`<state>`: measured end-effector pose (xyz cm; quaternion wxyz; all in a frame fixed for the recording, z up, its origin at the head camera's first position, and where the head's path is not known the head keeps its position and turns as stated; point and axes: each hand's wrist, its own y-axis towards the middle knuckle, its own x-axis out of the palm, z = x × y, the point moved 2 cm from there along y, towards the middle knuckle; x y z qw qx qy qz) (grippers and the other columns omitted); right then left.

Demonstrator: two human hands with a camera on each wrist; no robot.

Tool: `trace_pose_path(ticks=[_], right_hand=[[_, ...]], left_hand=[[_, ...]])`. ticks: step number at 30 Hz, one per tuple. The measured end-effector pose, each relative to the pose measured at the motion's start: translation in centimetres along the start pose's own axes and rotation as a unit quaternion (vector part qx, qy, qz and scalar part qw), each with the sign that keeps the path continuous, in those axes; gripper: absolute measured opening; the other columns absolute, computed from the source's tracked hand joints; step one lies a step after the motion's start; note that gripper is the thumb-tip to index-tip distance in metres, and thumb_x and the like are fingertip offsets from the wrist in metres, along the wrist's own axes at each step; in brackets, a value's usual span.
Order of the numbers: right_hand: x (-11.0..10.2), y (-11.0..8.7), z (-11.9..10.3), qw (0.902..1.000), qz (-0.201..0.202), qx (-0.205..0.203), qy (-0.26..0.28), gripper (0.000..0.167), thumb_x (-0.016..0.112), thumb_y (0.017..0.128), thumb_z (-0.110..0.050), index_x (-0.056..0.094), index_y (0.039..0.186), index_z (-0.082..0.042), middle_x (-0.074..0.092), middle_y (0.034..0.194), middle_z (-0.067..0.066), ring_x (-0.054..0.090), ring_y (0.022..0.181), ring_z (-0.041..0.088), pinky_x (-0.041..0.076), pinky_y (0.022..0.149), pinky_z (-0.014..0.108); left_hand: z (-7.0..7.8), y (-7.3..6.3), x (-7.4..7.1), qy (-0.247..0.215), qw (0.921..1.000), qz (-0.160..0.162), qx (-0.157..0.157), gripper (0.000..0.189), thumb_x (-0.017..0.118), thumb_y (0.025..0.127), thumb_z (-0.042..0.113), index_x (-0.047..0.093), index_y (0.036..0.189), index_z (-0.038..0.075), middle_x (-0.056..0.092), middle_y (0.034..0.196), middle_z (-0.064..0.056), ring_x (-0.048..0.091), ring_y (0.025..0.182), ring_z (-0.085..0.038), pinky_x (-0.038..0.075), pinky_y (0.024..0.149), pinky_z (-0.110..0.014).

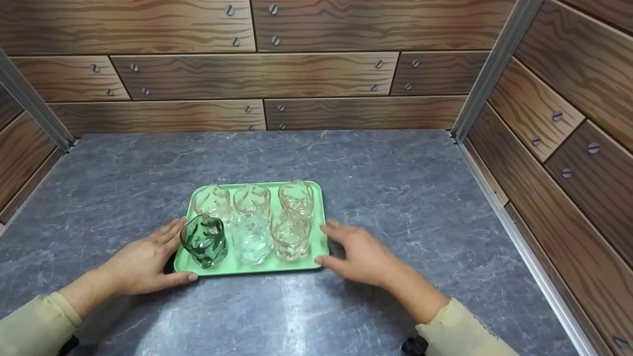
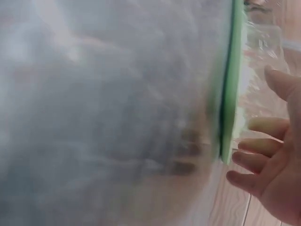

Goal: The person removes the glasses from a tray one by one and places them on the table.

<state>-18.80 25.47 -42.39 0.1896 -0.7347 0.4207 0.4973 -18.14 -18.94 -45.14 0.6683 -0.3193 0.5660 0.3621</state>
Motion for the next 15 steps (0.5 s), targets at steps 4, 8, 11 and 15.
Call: trace_pose_path(ticks=[4,8,11,15], right_hand=[[-0.7,0.7,-0.4,0.9975,0.049,0.018,0.047,0.076,0.080,0.096,-0.041,0.051,0.158,-0.006,0.064,0.146,0.013,0.063,0.132,0.037,0.050,0.112,0.056],[-0.6,1.7,-1.3,0.9922,0.042,0.044,0.109,0.082,0.083,0.093,-0.043,0.048,0.160,-0.009,0.068,0.141,0.011,0.064,0.129,0.034,0.052,0.109,0.056],[-0.1,2.6,-2.0,0.9878,0.033,0.050,0.144,0.086,0.086,0.090,-0.044,0.048,0.159,-0.010,0.067,0.141,0.013,0.064,0.130,0.032,0.052,0.110,0.056],[0.5,3.5,-2.7,0.9842,0.034,0.058,0.164,0.090,0.089,0.086,-0.046,0.048,0.159,-0.013,0.064,0.143,0.015,0.063,0.129,0.032,0.052,0.109,0.055]], left_hand=[[0.2,0.0,0.0,0.001,1.0000,0.001,0.003,0.119,0.049,0.094,0.083,0.031,0.159,-0.015,0.029,0.165,-0.035,0.030,0.154,-0.049,0.029,0.126,-0.056],[0.2,-0.1,0.0,0.003,1.0000,0.004,0.002,0.119,0.047,0.094,0.085,0.032,0.159,-0.015,0.029,0.165,-0.035,0.030,0.154,-0.049,0.030,0.126,-0.056],[0.2,-0.1,0.1,0.004,1.0000,0.008,0.003,0.119,0.046,0.094,0.085,0.032,0.158,-0.014,0.029,0.164,-0.035,0.031,0.154,-0.049,0.030,0.125,-0.056],[0.1,-0.2,0.1,0.004,0.9999,0.011,0.005,0.119,0.046,0.094,0.085,0.032,0.159,-0.014,0.029,0.164,-0.035,0.031,0.154,-0.049,0.031,0.125,-0.056]])
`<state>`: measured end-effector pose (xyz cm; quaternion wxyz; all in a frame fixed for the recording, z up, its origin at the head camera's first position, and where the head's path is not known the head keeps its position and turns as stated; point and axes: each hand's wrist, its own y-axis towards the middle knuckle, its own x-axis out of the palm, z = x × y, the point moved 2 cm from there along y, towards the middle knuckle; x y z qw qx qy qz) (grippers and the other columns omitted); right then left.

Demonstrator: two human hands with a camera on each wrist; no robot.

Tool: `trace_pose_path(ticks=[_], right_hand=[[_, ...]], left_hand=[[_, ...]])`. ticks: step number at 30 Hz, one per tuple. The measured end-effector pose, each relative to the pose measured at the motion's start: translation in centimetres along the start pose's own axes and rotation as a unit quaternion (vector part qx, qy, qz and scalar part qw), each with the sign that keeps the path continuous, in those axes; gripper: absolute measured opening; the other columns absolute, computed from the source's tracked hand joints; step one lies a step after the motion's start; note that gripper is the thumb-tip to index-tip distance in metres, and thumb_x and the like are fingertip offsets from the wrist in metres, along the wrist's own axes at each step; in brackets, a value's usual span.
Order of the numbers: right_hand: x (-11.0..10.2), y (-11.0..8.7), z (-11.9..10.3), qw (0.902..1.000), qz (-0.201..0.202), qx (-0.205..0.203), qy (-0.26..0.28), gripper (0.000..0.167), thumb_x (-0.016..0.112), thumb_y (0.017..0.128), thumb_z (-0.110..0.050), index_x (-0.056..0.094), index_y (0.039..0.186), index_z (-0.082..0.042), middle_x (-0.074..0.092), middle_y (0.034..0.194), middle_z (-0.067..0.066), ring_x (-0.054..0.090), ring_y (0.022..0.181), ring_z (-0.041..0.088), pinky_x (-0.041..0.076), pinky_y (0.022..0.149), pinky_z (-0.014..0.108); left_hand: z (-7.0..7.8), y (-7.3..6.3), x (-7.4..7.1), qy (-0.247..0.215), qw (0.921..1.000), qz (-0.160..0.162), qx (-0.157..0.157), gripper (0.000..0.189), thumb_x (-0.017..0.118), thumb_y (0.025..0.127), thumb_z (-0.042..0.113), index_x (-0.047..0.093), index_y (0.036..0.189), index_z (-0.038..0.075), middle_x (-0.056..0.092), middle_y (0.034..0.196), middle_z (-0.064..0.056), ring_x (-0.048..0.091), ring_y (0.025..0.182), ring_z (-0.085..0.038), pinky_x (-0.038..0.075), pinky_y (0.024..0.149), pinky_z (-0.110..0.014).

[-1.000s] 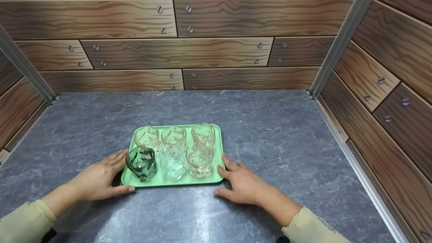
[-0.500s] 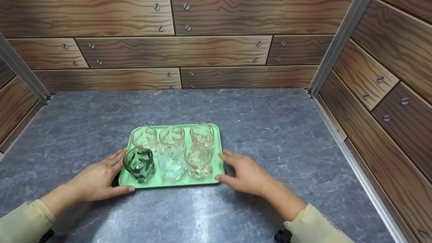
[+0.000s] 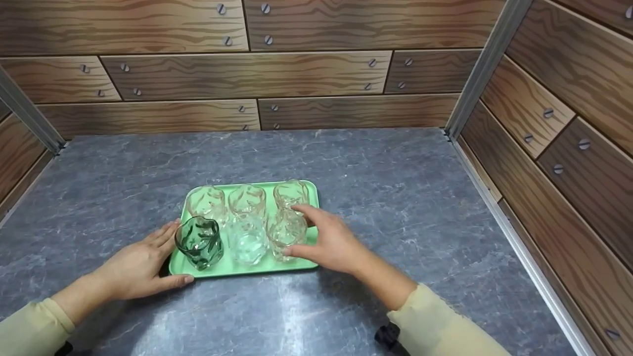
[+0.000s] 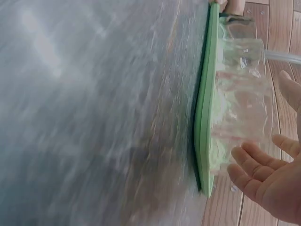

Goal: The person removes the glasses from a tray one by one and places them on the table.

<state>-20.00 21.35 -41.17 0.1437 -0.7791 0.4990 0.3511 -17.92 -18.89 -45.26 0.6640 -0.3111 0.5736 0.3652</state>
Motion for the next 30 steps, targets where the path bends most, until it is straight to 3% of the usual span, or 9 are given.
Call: trace_pose_path(ticks=[10,17,30], right_hand=[[1.8,1.0,-0.1,0.9995,0.022,0.020,-0.014,0.099,0.093,0.079,-0.047,0.046,0.161,-0.015,0.054,0.156,0.011,0.060,0.130,0.032,0.053,0.108,0.054],[2.2,1.1,-0.2,0.9984,0.033,0.030,-0.034,0.100,0.092,0.078,-0.052,0.048,0.160,-0.018,0.056,0.155,0.008,0.060,0.132,0.032,0.051,0.109,0.057],[1.8,0.7,-0.1,0.9988,0.043,0.010,-0.021,0.092,0.095,0.079,-0.038,0.053,0.157,-0.011,0.064,0.147,0.008,0.066,0.118,0.025,0.057,0.102,0.047]], left_hand=[[0.0,-0.1,0.0,-0.007,1.0000,0.003,-0.001,0.118,0.049,0.094,0.084,0.032,0.158,-0.014,0.030,0.164,-0.035,0.032,0.153,-0.049,0.031,0.125,-0.056],[0.0,0.0,0.0,-0.014,0.9998,0.011,0.000,0.117,0.051,0.094,0.082,0.034,0.158,-0.015,0.032,0.163,-0.035,0.033,0.152,-0.049,0.032,0.125,-0.056],[0.0,0.0,0.1,-0.012,0.9999,0.004,-0.003,0.119,0.049,0.094,0.084,0.033,0.158,-0.014,0.030,0.164,-0.035,0.032,0.153,-0.049,0.032,0.125,-0.056]])
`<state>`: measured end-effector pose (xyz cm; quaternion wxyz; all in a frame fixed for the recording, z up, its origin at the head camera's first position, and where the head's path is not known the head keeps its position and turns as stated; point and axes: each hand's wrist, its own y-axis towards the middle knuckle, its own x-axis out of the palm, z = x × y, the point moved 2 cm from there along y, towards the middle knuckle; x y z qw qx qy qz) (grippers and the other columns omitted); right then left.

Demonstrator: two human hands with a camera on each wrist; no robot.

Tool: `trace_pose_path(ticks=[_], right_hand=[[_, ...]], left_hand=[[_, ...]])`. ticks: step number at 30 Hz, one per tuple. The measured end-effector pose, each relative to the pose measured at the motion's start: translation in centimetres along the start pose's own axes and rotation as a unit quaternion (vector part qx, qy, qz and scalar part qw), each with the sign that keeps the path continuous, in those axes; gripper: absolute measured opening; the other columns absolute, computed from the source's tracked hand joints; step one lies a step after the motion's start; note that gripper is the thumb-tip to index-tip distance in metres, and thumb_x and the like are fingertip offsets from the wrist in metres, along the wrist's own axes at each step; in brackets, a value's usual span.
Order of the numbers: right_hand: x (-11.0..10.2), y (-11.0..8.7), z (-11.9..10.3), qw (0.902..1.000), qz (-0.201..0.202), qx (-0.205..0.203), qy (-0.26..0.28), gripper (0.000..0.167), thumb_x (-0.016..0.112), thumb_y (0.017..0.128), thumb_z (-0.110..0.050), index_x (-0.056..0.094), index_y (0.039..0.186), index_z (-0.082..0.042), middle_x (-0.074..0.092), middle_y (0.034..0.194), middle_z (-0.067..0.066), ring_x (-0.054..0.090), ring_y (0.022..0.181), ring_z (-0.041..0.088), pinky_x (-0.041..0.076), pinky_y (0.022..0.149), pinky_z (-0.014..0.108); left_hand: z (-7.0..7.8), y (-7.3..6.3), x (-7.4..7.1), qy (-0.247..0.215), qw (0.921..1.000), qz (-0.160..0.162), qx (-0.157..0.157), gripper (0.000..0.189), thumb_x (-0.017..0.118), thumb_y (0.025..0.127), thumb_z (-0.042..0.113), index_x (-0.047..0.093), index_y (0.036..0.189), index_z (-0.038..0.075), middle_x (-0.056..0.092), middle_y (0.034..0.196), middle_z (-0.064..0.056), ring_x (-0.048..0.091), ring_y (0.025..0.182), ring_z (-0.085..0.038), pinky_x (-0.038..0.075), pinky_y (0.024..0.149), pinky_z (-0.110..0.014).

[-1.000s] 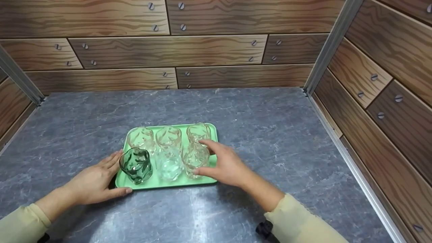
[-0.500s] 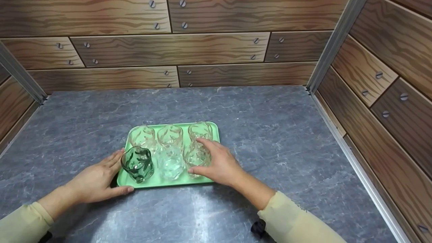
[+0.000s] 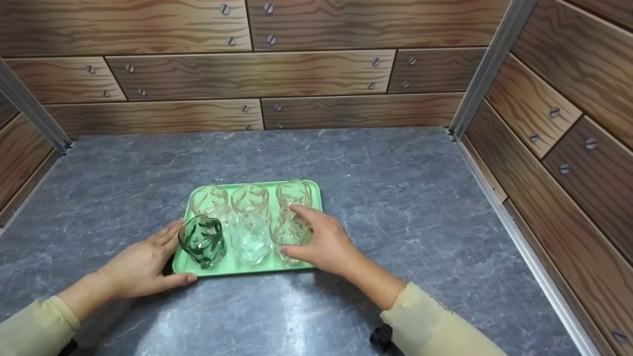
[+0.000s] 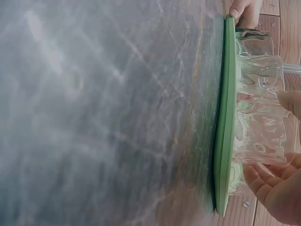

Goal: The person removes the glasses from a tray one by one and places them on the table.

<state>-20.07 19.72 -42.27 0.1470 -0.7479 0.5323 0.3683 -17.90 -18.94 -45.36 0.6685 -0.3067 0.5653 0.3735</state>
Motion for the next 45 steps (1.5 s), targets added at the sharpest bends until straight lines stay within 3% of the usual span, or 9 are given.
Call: trace_pose_path(ticks=[6,12,20,28,35,45], right_hand=[[-1.8,-0.6,-0.2,0.9998,-0.006,-0.002,0.019,0.089,0.096,0.079,-0.036,0.056,0.155,-0.013,0.065,0.145,0.006,0.065,0.124,0.026,0.054,0.107,0.049],[-4.9,-0.9,-0.6,0.9991,0.001,0.010,0.041,0.088,0.096,0.077,-0.031,0.056,0.154,-0.017,0.070,0.131,0.000,0.065,0.112,0.021,0.054,0.105,0.048],[-9.3,-0.2,-1.1,0.9980,0.029,-0.019,0.053,0.084,0.095,0.080,-0.020,0.055,0.154,-0.011,0.072,0.127,0.003,0.064,0.105,0.023,0.056,0.096,0.031],[-12.7,1.8,0.5,0.9965,0.068,0.006,0.049,0.081,0.092,0.083,-0.016,0.054,0.155,-0.010,0.071,0.126,0.012,0.066,0.102,0.027,0.059,0.082,0.023],[-13.4,4.0,3.2,0.9952,0.070,0.035,0.059,0.084,0.091,0.086,-0.021,0.050,0.158,-0.008,0.067,0.139,0.015,0.064,0.109,0.025,0.056,0.085,0.019],[-12.1,7.1,6.9,0.9887,0.074,0.061,0.115,0.083,0.088,0.088,-0.014,0.046,0.159,-0.002,0.064,0.142,0.020,0.060,0.114,0.029,0.053,0.085,0.018]], left_hand=[[0.0,0.1,0.0,-0.002,1.0000,0.001,0.001,0.119,0.049,0.094,0.084,0.032,0.158,-0.015,0.030,0.164,-0.035,0.032,0.153,-0.050,0.032,0.125,-0.056],[0.0,0.0,0.1,-0.004,1.0000,0.007,0.002,0.118,0.049,0.094,0.084,0.033,0.158,-0.014,0.031,0.164,-0.035,0.034,0.152,-0.050,0.033,0.124,-0.057],[-0.1,-0.1,0.2,-0.002,1.0000,0.002,-0.003,0.119,0.047,0.094,0.085,0.032,0.159,-0.013,0.030,0.164,-0.034,0.033,0.152,-0.050,0.034,0.123,-0.057],[0.0,-0.1,0.1,0.001,0.9999,0.010,0.003,0.117,0.049,0.094,0.083,0.034,0.158,-0.014,0.032,0.163,-0.035,0.035,0.151,-0.050,0.035,0.123,-0.057],[0.0,-0.2,0.0,0.000,0.9999,0.011,0.003,0.117,0.049,0.095,0.083,0.033,0.158,-0.014,0.032,0.163,-0.034,0.035,0.151,-0.050,0.034,0.123,-0.057],[-0.1,-0.1,0.1,-0.003,0.9997,0.021,0.009,0.117,0.051,0.095,0.082,0.035,0.157,-0.015,0.033,0.162,-0.035,0.036,0.151,-0.050,0.035,0.123,-0.056]])
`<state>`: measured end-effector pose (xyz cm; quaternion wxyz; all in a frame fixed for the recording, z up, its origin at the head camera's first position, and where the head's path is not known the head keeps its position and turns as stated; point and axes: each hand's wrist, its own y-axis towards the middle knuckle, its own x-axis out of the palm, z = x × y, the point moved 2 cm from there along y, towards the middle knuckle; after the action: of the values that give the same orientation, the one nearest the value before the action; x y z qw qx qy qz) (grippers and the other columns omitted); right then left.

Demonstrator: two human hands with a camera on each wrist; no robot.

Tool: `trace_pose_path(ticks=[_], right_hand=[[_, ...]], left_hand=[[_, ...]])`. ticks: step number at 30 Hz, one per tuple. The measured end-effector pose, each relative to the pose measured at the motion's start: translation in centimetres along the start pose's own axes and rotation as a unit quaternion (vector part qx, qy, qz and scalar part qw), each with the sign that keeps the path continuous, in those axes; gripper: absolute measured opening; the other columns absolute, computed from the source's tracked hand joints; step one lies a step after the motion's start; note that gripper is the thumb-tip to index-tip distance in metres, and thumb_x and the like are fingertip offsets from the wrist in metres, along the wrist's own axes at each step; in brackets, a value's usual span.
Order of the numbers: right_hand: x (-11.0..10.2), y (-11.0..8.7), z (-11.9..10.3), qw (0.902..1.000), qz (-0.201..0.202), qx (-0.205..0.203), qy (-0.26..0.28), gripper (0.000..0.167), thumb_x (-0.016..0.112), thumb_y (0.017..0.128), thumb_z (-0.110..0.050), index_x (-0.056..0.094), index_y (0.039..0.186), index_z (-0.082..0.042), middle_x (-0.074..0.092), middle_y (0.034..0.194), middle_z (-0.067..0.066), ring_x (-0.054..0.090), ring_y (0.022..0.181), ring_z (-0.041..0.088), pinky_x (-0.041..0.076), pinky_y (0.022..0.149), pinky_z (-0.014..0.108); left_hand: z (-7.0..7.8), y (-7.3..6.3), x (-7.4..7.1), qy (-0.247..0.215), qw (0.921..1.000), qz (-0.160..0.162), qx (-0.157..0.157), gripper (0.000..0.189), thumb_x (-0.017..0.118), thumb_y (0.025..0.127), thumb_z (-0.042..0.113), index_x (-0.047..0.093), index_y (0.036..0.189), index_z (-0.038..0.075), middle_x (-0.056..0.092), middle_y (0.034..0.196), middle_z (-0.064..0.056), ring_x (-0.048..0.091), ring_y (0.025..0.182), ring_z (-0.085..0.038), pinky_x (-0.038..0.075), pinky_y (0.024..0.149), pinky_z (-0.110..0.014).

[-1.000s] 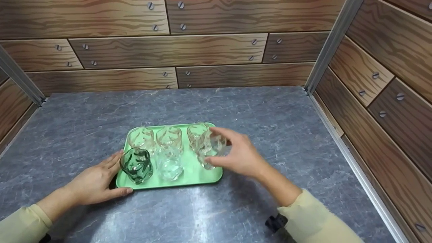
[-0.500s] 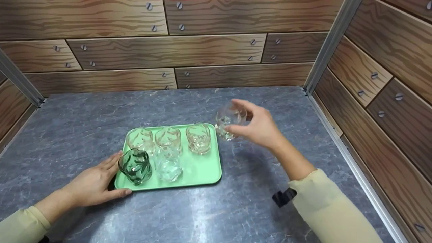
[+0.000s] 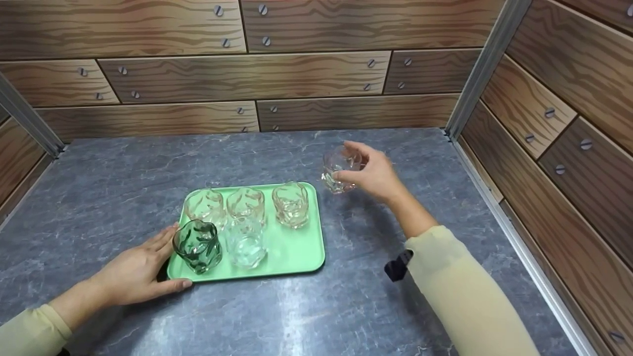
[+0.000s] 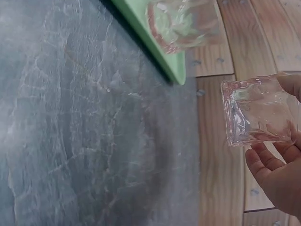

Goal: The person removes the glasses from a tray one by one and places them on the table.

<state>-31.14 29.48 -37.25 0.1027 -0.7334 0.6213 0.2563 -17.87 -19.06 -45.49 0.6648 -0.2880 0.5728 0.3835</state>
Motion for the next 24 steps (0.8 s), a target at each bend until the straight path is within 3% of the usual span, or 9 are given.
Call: trace_pose_path(ticks=[10,24], right_hand=[[1.3,2.2,3.1,0.9989,0.003,0.028,0.038,0.085,0.087,0.088,-0.009,0.043,0.160,0.000,0.060,0.148,0.023,0.058,0.122,0.035,0.052,0.091,0.018],[2.7,3.2,4.7,0.9989,0.009,0.042,0.020,0.086,0.090,0.086,-0.014,0.046,0.158,0.001,0.060,0.147,0.022,0.057,0.124,0.035,0.049,0.094,0.023]], left_hand=[[0.0,-0.1,-0.1,-0.002,1.0000,-0.004,-0.003,0.117,0.049,0.095,0.083,0.034,0.158,-0.014,0.032,0.163,-0.035,0.036,0.151,-0.050,0.036,0.122,-0.057],[0.1,-0.1,-0.1,-0.002,0.9999,-0.013,-0.007,0.117,0.049,0.095,0.083,0.033,0.159,-0.013,0.030,0.164,-0.034,0.034,0.152,-0.049,0.034,0.123,-0.057]])
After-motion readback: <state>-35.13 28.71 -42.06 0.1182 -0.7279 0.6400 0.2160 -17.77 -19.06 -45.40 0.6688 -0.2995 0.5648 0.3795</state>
